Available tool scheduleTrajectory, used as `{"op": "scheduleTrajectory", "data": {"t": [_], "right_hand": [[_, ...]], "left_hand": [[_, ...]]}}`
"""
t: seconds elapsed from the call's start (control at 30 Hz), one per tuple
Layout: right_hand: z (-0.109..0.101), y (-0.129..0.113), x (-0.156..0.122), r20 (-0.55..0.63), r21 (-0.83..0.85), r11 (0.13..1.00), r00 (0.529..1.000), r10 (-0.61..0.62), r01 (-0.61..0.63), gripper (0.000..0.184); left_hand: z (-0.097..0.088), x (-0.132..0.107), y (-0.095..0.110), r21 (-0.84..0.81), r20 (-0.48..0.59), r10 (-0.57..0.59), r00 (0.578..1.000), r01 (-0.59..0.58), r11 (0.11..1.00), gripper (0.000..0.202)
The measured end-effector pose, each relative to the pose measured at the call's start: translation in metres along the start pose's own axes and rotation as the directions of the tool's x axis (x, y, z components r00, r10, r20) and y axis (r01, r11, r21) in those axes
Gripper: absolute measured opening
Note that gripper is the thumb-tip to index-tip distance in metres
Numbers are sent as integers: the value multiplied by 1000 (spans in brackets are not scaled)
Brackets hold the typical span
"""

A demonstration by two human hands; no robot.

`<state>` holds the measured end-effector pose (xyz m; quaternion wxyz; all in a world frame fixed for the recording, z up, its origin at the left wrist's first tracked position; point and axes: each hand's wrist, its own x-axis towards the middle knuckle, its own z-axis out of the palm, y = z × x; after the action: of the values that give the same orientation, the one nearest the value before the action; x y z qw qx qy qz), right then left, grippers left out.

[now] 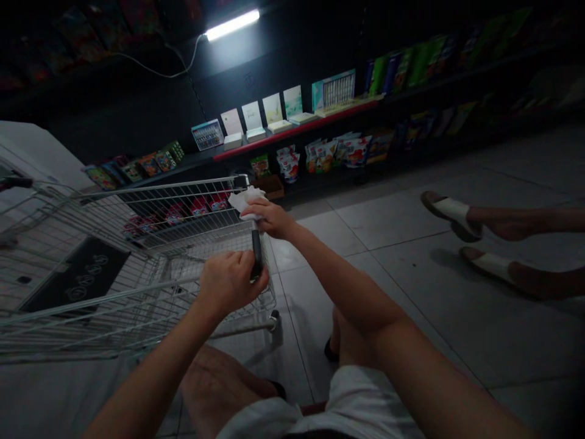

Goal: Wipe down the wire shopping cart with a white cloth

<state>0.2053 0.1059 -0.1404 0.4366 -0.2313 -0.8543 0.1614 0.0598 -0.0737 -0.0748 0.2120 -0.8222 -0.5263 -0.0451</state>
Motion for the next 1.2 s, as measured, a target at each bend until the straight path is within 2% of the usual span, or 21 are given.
{"op": "scheduleTrajectory", "data": {"t": [0.13, 0.27, 0.37, 0.53, 0.63, 0.73, 0.8, 0.9, 0.97, 1.07, 1.13, 1.2], "right_hand": [[0, 32, 35, 1, -96, 994, 998, 56, -56, 37], [-4, 37, 40, 32, -153, 988, 999, 40, -35, 28], [-6, 30, 32, 48, -144, 990, 999, 9, -2, 26], [-8, 7, 10, 0, -125, 992, 1000, -6, 6, 27], [-9, -11, -2, -20, -144, 989, 1000, 11, -14, 30], [-3, -33, -16, -110, -124, 990, 992, 54, -67, 35], [12, -51, -30, -228, -77, 988, 967, 114, -134, 45], [55, -75, -67, -355, 10, 967, 903, 242, -255, 66], [93, -82, -101, -331, 43, 944, 887, 323, -327, 74], [141, -75, -146, -230, 58, 892, 863, 450, -449, 73], [154, -64, -158, -185, 85, 862, 842, 506, -500, 69], [149, -55, -148, -253, 127, 861, 823, 508, -493, 63]], "left_hand": [[-3, -6, 1, 0, -36, 25, 999, -25, 1000, 33], [-4, -9, 2, 9, -74, 55, 996, -55, 998, 37], [-6, -17, 1, 12, -92, 63, 994, -62, 998, 42], [-15, -40, -1, 15, -140, 115, 983, -114, 993, 41], [-21, -56, -5, 35, -258, 188, 948, -185, 982, 37], [-23, -68, -11, 49, -342, 231, 911, -228, 972, 35], [-23, -70, -17, 46, -350, 228, 909, -227, 973, 35], [-19, -65, -26, 41, -342, 208, 916, -207, 978, 37], [-15, -59, -35, 41, -327, 204, 923, -202, 979, 39], [-6, -51, -49, 36, -278, 192, 941, -190, 981, 42], [0, -48, -59, 24, -231, 169, 958, -168, 985, 44], [3, -48, -68, 2, -190, 142, 972, -144, 990, 44]]}}
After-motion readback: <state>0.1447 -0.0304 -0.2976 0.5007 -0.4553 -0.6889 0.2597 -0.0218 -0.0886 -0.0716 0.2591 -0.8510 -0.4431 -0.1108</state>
